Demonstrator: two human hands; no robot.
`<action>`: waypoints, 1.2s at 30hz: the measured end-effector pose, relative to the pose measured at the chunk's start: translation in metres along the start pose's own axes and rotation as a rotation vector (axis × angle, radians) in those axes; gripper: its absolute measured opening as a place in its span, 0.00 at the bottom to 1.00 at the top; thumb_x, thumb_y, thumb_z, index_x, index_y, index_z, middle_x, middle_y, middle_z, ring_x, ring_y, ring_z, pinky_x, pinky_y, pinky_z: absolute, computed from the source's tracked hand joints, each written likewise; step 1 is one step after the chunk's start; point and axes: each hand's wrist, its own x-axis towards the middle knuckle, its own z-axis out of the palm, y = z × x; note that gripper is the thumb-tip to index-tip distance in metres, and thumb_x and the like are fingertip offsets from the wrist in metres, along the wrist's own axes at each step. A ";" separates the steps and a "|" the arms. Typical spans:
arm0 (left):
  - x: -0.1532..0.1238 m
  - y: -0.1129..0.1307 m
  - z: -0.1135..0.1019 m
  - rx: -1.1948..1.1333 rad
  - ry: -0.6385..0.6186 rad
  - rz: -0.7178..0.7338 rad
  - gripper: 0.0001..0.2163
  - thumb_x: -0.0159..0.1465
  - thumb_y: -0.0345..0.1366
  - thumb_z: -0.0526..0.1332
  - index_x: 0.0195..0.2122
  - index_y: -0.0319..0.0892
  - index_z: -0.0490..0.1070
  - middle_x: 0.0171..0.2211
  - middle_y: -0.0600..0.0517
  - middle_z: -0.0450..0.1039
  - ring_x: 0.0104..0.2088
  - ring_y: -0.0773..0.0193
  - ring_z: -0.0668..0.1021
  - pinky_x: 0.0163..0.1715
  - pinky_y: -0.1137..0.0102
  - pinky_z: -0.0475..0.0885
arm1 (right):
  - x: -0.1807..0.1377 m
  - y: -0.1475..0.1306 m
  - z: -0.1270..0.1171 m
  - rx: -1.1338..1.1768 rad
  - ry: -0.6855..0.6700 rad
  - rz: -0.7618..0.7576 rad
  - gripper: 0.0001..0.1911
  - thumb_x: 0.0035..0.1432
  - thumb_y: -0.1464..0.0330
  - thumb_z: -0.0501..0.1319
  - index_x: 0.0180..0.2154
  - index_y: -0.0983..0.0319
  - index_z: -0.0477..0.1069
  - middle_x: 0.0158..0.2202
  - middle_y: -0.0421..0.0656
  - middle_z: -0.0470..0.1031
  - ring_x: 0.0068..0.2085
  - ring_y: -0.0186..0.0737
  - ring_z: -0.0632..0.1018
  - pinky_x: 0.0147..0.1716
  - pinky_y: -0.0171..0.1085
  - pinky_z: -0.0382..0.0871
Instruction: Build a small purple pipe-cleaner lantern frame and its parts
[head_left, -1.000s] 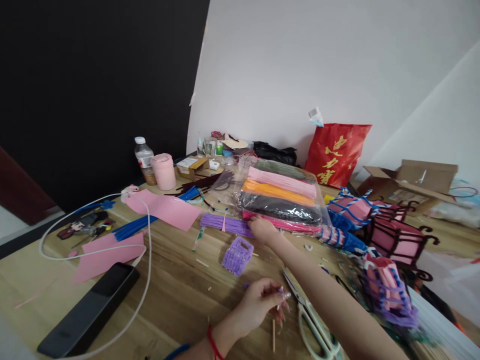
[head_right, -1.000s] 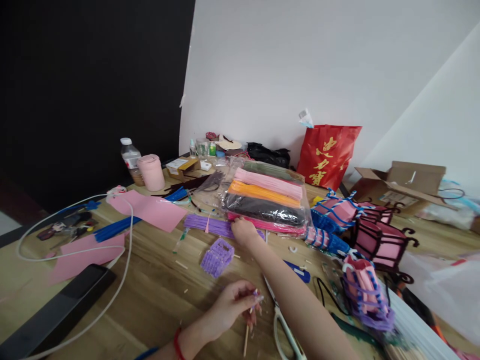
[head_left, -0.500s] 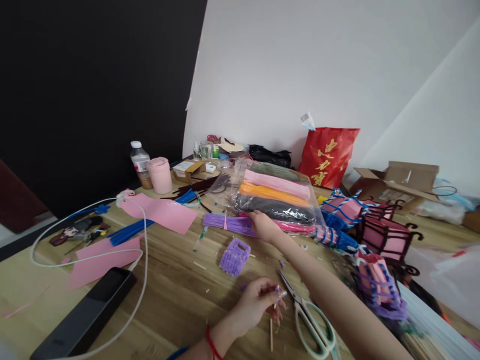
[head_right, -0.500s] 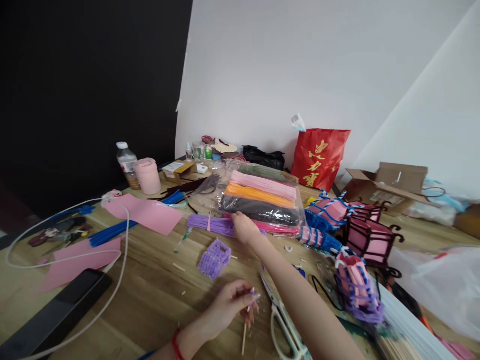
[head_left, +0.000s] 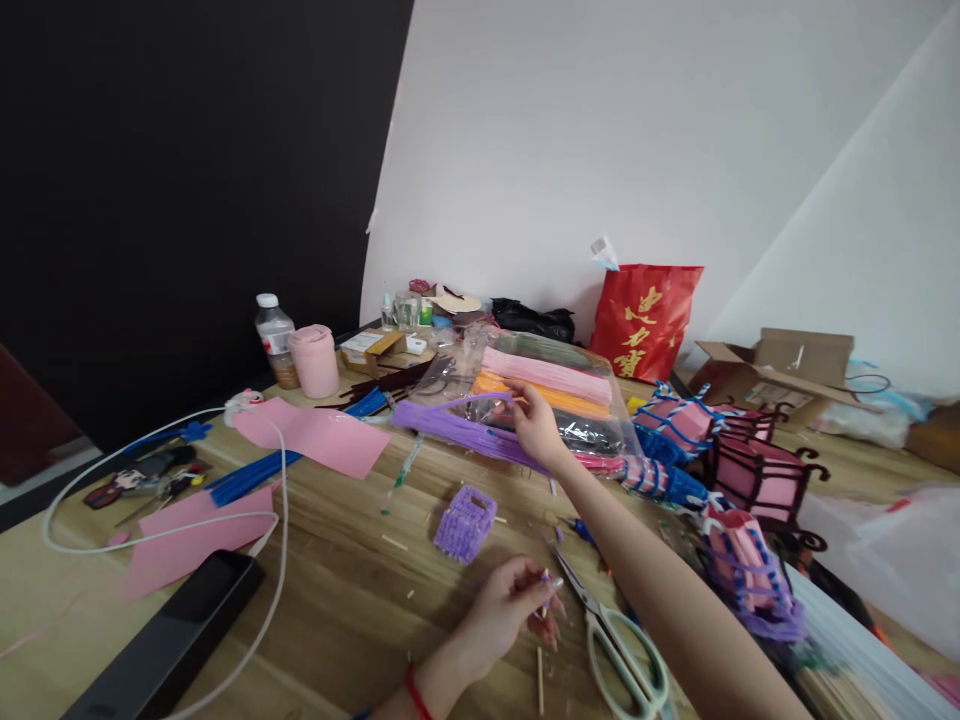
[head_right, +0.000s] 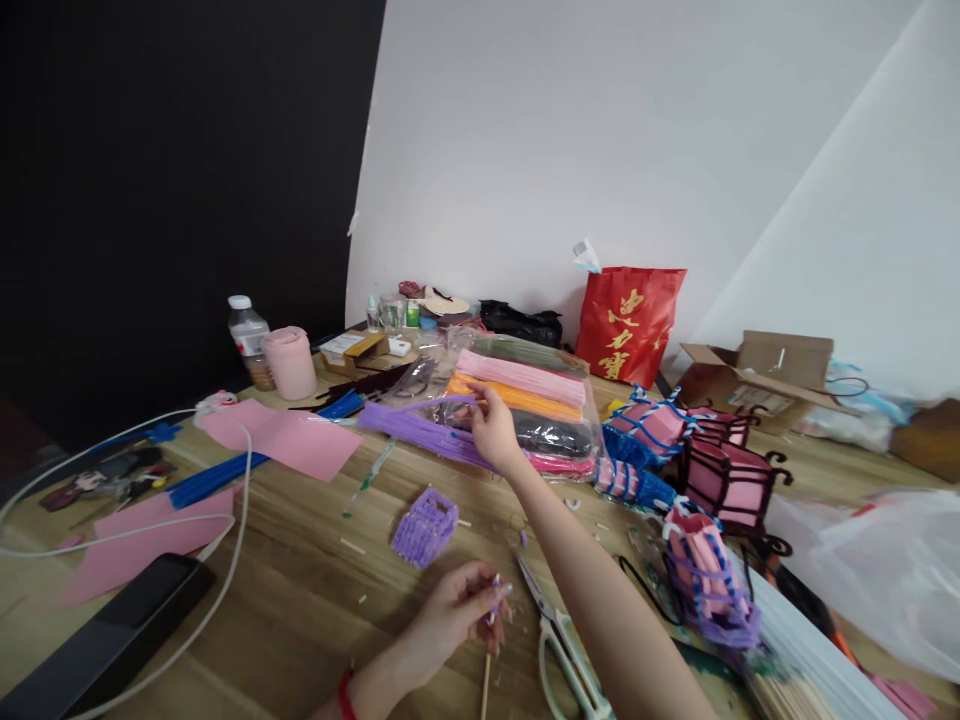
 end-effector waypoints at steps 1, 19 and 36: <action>0.000 0.001 0.000 0.002 0.016 0.013 0.20 0.46 0.49 0.68 0.29 0.39 0.65 0.24 0.54 0.72 0.17 0.70 0.72 0.18 0.73 0.68 | 0.001 -0.002 0.001 0.059 0.013 -0.006 0.16 0.55 0.69 0.52 0.47 0.60 0.62 0.40 0.43 0.71 0.34 0.36 0.78 0.35 0.39 0.76; -0.013 0.010 -0.005 0.509 0.047 0.331 0.08 0.57 0.40 0.62 0.31 0.40 0.73 0.46 0.45 0.67 0.28 0.67 0.73 0.27 0.72 0.70 | 0.049 -0.043 -0.030 0.522 0.266 -0.115 0.11 0.61 0.66 0.49 0.41 0.59 0.68 0.38 0.41 0.74 0.46 0.32 0.75 0.51 0.37 0.69; -0.005 -0.010 -0.011 0.484 0.092 0.253 0.07 0.57 0.37 0.60 0.34 0.40 0.70 0.27 0.54 0.70 0.24 0.68 0.73 0.25 0.74 0.68 | -0.025 -0.001 -0.072 -0.471 0.075 0.123 0.04 0.44 0.69 0.64 0.21 0.61 0.76 0.19 0.42 0.75 0.29 0.45 0.77 0.36 0.40 0.69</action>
